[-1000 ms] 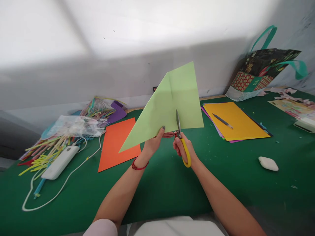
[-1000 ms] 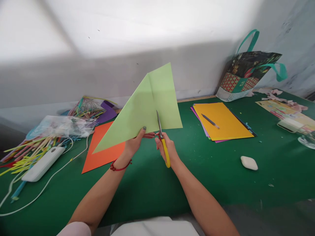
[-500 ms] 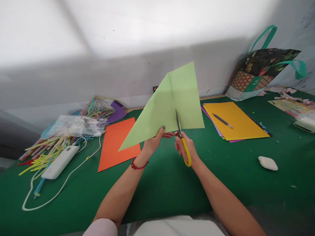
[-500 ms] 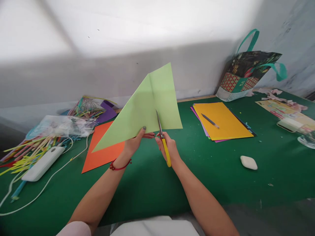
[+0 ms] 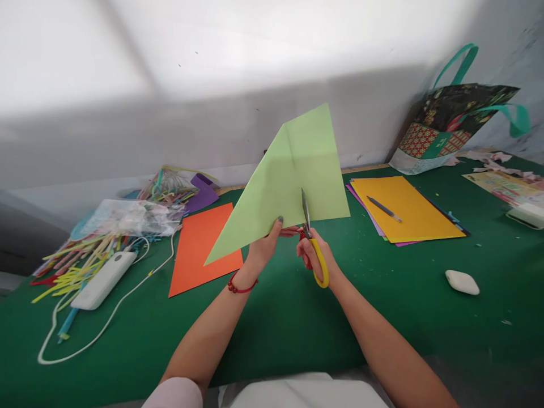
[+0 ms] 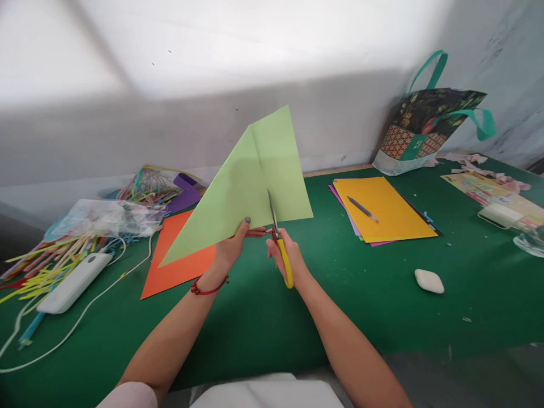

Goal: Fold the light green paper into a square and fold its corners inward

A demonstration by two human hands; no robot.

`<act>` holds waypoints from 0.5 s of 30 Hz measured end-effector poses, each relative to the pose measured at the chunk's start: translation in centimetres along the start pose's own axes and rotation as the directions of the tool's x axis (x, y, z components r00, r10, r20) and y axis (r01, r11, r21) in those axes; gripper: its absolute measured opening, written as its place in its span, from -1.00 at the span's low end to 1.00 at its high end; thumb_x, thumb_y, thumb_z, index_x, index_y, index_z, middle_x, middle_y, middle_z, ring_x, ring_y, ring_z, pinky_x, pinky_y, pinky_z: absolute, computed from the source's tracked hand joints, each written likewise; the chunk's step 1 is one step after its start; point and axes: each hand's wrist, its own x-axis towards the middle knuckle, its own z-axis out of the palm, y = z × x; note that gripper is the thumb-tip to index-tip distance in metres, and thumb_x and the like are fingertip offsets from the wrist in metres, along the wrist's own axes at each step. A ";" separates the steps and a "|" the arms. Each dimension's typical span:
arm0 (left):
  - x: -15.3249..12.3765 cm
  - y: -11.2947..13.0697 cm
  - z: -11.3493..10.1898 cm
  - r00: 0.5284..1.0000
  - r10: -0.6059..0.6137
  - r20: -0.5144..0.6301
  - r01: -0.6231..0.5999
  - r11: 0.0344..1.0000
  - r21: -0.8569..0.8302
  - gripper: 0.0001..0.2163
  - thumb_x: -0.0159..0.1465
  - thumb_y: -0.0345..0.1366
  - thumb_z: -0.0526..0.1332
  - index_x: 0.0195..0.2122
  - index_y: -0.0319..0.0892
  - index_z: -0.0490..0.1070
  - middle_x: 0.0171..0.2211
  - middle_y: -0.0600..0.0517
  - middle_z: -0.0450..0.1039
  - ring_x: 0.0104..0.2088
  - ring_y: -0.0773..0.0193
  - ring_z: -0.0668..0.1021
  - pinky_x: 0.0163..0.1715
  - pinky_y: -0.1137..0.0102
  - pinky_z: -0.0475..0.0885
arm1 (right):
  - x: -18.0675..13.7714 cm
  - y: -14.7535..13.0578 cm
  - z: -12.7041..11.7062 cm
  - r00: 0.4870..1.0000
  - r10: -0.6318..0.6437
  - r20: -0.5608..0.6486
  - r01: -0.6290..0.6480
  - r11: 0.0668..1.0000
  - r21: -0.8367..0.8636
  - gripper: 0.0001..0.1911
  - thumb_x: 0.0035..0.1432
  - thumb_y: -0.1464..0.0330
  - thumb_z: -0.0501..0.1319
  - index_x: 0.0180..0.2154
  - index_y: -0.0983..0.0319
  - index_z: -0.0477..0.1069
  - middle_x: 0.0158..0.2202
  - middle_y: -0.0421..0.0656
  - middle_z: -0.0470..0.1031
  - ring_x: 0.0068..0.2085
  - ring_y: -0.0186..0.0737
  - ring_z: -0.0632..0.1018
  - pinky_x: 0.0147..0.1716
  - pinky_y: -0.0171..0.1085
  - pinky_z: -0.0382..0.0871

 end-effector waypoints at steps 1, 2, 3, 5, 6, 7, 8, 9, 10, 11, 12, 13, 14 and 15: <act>0.0 0.0 0.0 1.000 -0.005 0.000 0.005 1.000 0.005 -0.64 0.30 -0.14 -0.01 -0.41 -0.13 0.53 -0.36 -0.03 0.62 -0.27 0.13 0.64 -0.13 0.28 0.55 | 0.0 0.0 0.0 1.000 -0.004 0.001 0.004 1.000 -0.006 -0.50 0.13 -0.10 0.02 -0.15 0.17 0.27 -0.57 -0.29 0.33 -0.68 -0.41 0.24 -0.70 -0.38 0.17; 0.0 0.0 -0.1 1.000 -0.009 -0.001 0.009 1.000 0.011 -0.64 0.31 -0.13 -0.01 -0.41 -0.12 0.53 -0.36 -0.03 0.62 -0.26 0.13 0.64 -0.12 0.28 0.55 | 0.0 0.0 0.0 1.000 -0.007 0.003 0.007 1.000 -0.012 -0.50 0.13 -0.09 0.02 -0.14 0.17 0.26 -0.57 -0.28 0.33 -0.67 -0.41 0.24 -0.69 -0.38 0.18; 0.0 0.1 -0.1 1.000 -0.013 0.002 0.013 1.000 0.016 -0.64 0.31 -0.13 -0.01 -0.40 -0.12 0.54 -0.36 -0.03 0.62 -0.25 0.12 0.64 -0.12 0.28 0.55 | 0.0 0.1 -0.1 1.000 -0.009 0.003 0.009 1.000 -0.019 -0.51 0.14 -0.08 0.02 -0.14 0.17 0.26 -0.56 -0.28 0.33 -0.67 -0.41 0.24 -0.69 -0.38 0.19; 0.0 0.1 -0.2 1.000 -0.021 0.011 0.020 1.000 0.018 -0.64 0.31 -0.14 -0.01 -0.41 -0.13 0.54 -0.36 -0.04 0.62 -0.24 0.12 0.64 -0.11 0.28 0.54 | 0.1 0.2 -0.1 1.000 -0.008 -0.003 0.008 0.999 -0.034 -0.52 0.14 -0.07 0.02 -0.14 0.17 0.27 -0.57 -0.29 0.33 -0.68 -0.42 0.24 -0.69 -0.38 0.18; 0.0 0.1 -0.2 1.000 -0.022 0.016 0.022 1.000 0.018 -0.64 0.30 -0.15 0.00 -0.42 -0.13 0.54 -0.37 -0.03 0.61 -0.23 0.12 0.64 -0.11 0.28 0.54 | 0.1 0.2 -0.1 1.000 -0.007 -0.008 0.006 0.999 -0.040 -0.52 0.15 -0.07 0.02 -0.15 0.17 0.27 -0.57 -0.30 0.33 -0.69 -0.42 0.24 -0.70 -0.39 0.18; -0.1 0.0 -0.2 1.000 -0.024 0.019 0.024 1.000 0.019 -0.64 0.30 -0.16 0.00 -0.43 -0.13 0.54 -0.38 -0.03 0.61 -0.23 0.13 0.64 -0.11 0.29 0.54 | 0.1 0.3 -0.1 1.000 -0.004 -0.016 0.004 0.999 -0.044 -0.53 0.15 -0.06 0.03 -0.15 0.17 0.27 -0.58 -0.30 0.32 -0.69 -0.42 0.25 -0.71 -0.39 0.18; -0.1 0.0 -0.2 1.000 -0.025 0.019 0.024 0.999 0.023 -0.64 0.30 -0.16 -0.01 -0.45 -0.12 0.54 -0.39 -0.02 0.61 -0.23 0.14 0.64 -0.11 0.30 0.54 | 0.1 0.4 -0.1 1.000 -0.002 -0.025 0.000 0.999 -0.046 -0.54 0.15 -0.06 0.03 -0.16 0.17 0.27 -0.59 -0.31 0.30 -0.69 -0.43 0.25 -0.71 -0.40 0.18; -0.1 0.0 -0.2 1.000 -0.023 0.018 0.023 0.999 0.028 -0.64 0.30 -0.16 -0.01 -0.45 -0.12 0.54 -0.40 -0.02 0.61 -0.24 0.15 0.64 -0.12 0.32 0.54 | 0.1 0.4 -0.1 0.999 0.002 -0.032 -0.003 0.999 -0.046 -0.55 0.15 -0.06 0.03 -0.18 0.17 0.28 -0.60 -0.32 0.29 -0.69 -0.43 0.25 -0.72 -0.41 0.17; -0.1 -0.1 -0.2 1.000 -0.019 0.017 0.019 0.999 0.030 -0.64 0.30 -0.16 -0.01 -0.46 -0.12 0.54 -0.40 -0.01 0.61 -0.24 0.16 0.64 -0.13 0.34 0.54 | 0.1 0.5 -0.1 0.999 0.005 -0.035 -0.006 0.999 -0.041 -0.55 0.15 -0.05 0.04 -0.19 0.18 0.28 -0.62 -0.33 0.27 -0.70 -0.43 0.25 -0.72 -0.41 0.17; 0.0 -0.2 -0.2 1.000 -0.014 0.015 0.013 0.999 0.030 -0.64 0.29 -0.16 -0.01 -0.46 -0.12 0.53 -0.41 -0.01 0.61 -0.25 0.17 0.64 -0.14 0.35 0.54 | 0.1 0.5 -0.1 0.999 0.007 -0.037 -0.009 0.999 -0.032 -0.56 0.15 -0.05 0.04 -0.20 0.18 0.28 -0.63 -0.34 0.26 -0.70 -0.43 0.24 -0.72 -0.41 0.17; 0.0 -0.3 -0.1 1.000 -0.007 0.012 0.007 1.000 0.027 -0.64 0.29 -0.15 -0.01 -0.46 -0.12 0.53 -0.41 -0.01 0.61 -0.26 0.18 0.64 -0.15 0.36 0.54 | 0.0 0.6 -0.1 0.999 0.010 -0.037 -0.010 1.000 -0.019 -0.56 0.15 -0.05 0.04 -0.22 0.18 0.28 -0.64 -0.35 0.24 -0.71 -0.43 0.24 -0.73 -0.42 0.17; 0.0 -0.4 -0.1 1.000 0.000 0.010 0.000 1.000 0.021 -0.65 0.28 -0.15 0.00 -0.45 -0.12 0.53 -0.41 -0.01 0.61 -0.28 0.18 0.64 -0.17 0.36 0.55 | 0.0 0.6 -0.1 0.999 0.011 -0.038 -0.012 1.000 -0.006 -0.57 0.15 -0.05 0.05 -0.23 0.18 0.28 -0.65 -0.36 0.23 -0.72 -0.44 0.23 -0.73 -0.41 0.17; 0.0 -0.5 -0.1 1.000 0.009 0.011 -0.009 1.000 0.012 -0.65 0.28 -0.14 0.00 -0.45 -0.12 0.53 -0.41 -0.01 0.61 -0.29 0.18 0.64 -0.18 0.36 0.55 | 0.0 0.6 0.0 0.999 0.014 -0.037 -0.013 1.000 0.003 -0.57 0.15 -0.05 0.05 -0.23 0.18 0.28 -0.66 -0.37 0.22 -0.72 -0.43 0.23 -0.74 -0.41 0.17; 0.0 -0.6 -0.1 1.000 0.017 0.011 -0.017 1.000 0.003 -0.65 0.27 -0.13 0.01 -0.45 -0.12 0.53 -0.41 -0.01 0.61 -0.30 0.18 0.64 -0.19 0.35 0.56 | 0.0 0.6 0.0 0.999 0.015 -0.040 -0.015 1.000 0.006 -0.57 0.15 -0.05 0.05 -0.24 0.17 0.28 -0.66 -0.37 0.22 -0.72 -0.43 0.23 -0.74 -0.41 0.17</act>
